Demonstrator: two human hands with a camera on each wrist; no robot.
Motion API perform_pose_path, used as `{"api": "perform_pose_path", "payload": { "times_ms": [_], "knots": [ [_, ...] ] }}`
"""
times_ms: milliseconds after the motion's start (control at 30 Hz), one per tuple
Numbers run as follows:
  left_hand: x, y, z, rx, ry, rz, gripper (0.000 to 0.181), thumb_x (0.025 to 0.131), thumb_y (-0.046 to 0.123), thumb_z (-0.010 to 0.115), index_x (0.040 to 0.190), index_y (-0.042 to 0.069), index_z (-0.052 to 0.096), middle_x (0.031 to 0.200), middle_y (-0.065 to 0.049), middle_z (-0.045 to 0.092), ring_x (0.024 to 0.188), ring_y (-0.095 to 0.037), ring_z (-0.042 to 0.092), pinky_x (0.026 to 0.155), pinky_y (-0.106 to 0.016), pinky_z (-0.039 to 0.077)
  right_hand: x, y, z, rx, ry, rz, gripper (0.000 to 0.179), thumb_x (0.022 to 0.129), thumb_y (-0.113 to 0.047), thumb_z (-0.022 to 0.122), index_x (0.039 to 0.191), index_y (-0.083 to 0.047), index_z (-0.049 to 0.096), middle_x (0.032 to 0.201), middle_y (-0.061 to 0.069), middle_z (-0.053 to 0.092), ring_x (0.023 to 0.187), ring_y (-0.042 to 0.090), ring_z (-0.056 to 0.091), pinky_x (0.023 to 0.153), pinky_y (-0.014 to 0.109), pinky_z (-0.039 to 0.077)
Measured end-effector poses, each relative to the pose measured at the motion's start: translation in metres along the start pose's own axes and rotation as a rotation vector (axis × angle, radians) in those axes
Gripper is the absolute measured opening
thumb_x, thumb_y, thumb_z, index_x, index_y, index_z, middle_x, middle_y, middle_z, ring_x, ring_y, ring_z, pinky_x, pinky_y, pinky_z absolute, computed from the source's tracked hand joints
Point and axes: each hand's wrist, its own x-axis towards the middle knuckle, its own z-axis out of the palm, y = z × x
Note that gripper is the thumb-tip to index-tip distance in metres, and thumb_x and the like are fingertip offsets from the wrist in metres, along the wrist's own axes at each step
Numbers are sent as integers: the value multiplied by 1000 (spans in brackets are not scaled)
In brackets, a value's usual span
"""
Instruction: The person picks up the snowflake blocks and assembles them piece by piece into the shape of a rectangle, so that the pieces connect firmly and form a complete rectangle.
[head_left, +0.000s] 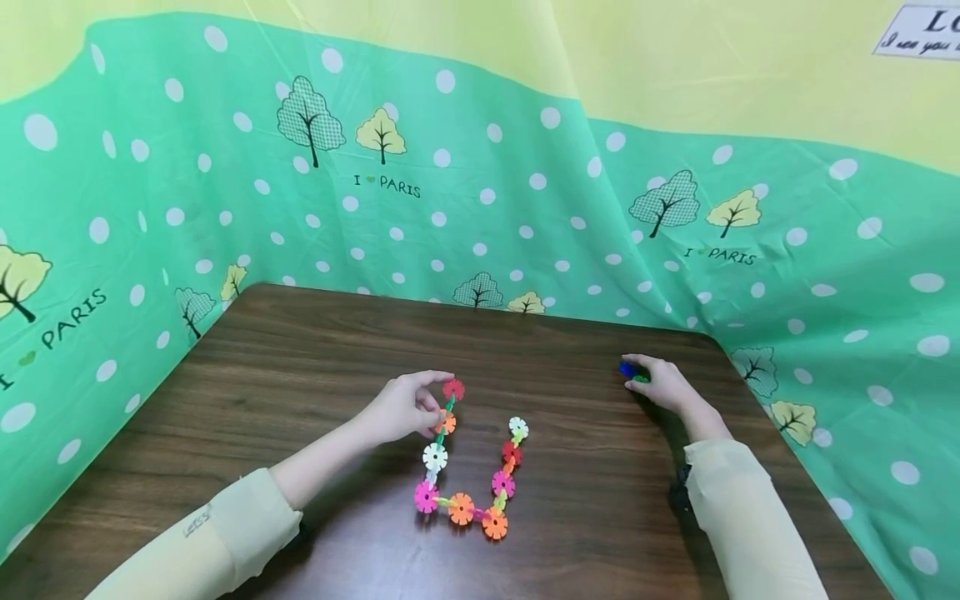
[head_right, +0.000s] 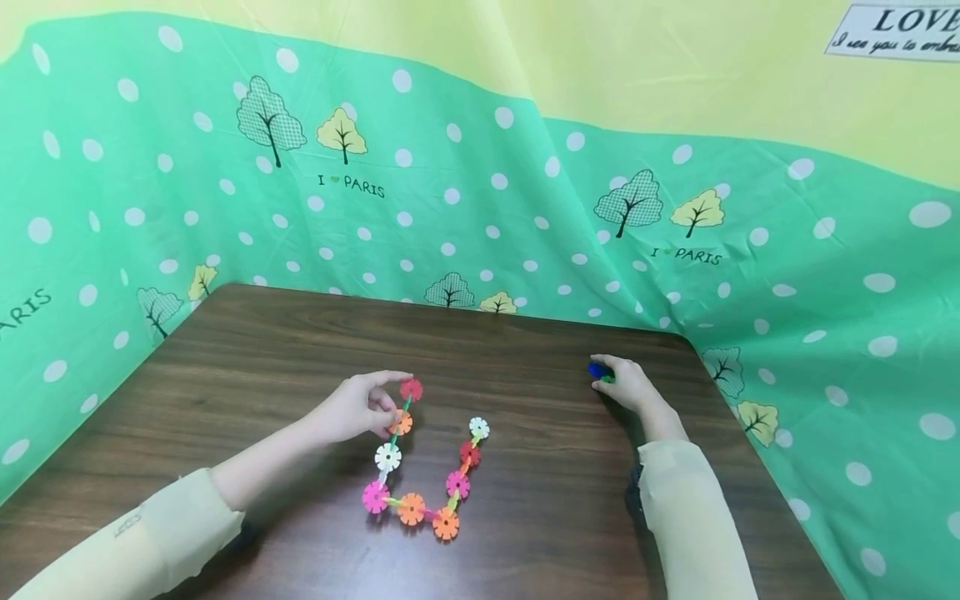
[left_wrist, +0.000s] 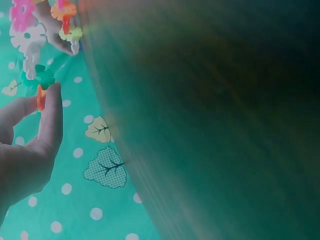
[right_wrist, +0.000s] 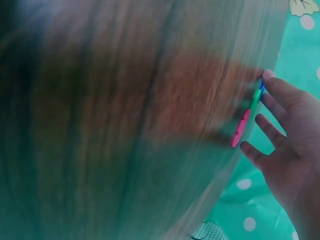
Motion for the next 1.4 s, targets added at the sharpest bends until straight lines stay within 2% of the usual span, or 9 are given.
{"api": "perform_pose_path", "payload": {
  "times_ms": [67, 133, 200, 267, 367, 500, 700, 867, 1400],
  "knots": [
    [-2, 0, 1, -13, -8, -1, 61, 81, -2, 68, 137, 6, 46, 73, -6, 64, 59, -19, 68, 60, -30, 56, 1, -1, 1, 7, 6, -2, 48, 89, -13, 64, 132, 1, 49, 128, 30, 52, 109, 46, 54, 88, 57, 45],
    [-3, 0, 1, -21, -17, -5, 60, 81, -2, 68, 137, 6, 46, 73, -6, 65, 59, -20, 68, 60, -31, 56, 3, -2, 1, 32, 3, 12, 45, 89, -11, 64, 131, 0, 51, 126, 29, 54, 84, 38, 62, 71, 49, 53],
    [-5, 1, 2, -21, -22, -8, 60, 81, -2, 68, 136, 5, 46, 73, -7, 65, 59, -21, 68, 61, -31, 57, 5, -4, 2, 63, -3, 30, 43, 89, -9, 63, 130, -1, 52, 125, 27, 55, 60, 29, 58, 53, 40, 52],
    [-6, 1, 3, -24, -23, -16, 60, 81, -2, 67, 136, 5, 46, 73, -7, 65, 59, -22, 69, 62, -31, 57, 6, -7, 3, 81, -5, 44, 40, 89, -7, 63, 128, -3, 54, 122, 25, 57, 51, 22, 50, 43, 35, 45],
    [-7, 0, 6, -40, -25, -29, 59, 81, -3, 67, 136, 5, 46, 74, -8, 65, 60, -23, 69, 62, -32, 57, 8, -11, 3, 61, 16, 17, 36, 87, -4, 65, 123, -1, 58, 117, 24, 61, 74, 35, 60, 62, 45, 52],
    [-8, -3, 9, -64, -28, -33, 59, 81, -3, 68, 135, 5, 45, 74, -10, 66, 59, -22, 69, 63, -32, 57, 10, -12, 4, 26, 50, -52, 31, 84, 0, 67, 115, 2, 62, 109, 23, 63, 105, 40, 56, 88, 54, 45],
    [-8, -1, 7, -49, 22, -43, 58, 80, 0, 71, 132, 7, 47, 72, -7, 68, 58, -25, 67, 54, -33, 56, 12, -16, 6, 19, 103, -151, 29, 77, 7, 71, 105, 0, 66, 97, 17, 60, 90, 33, 56, 79, 49, 47],
    [-8, 1, 3, 3, 46, -35, 57, 80, 2, 72, 131, 7, 48, 71, -5, 69, 57, -23, 66, 45, -33, 52, 13, -25, 5, 34, 126, -175, 29, 76, 9, 71, 104, 2, 65, 96, 17, 60, 91, 35, 59, 79, 50, 50],
    [5, 1, 1, -93, 28, -23, 56, 81, -7, 66, 131, 8, 48, 71, -11, 68, 56, -21, 66, 56, -33, 56, 13, -81, -17, 124, 216, -170, 27, 85, -4, 68, 111, -6, 64, 99, 13, 68, 87, 28, 65, 75, 43, 54]
  ]
}}
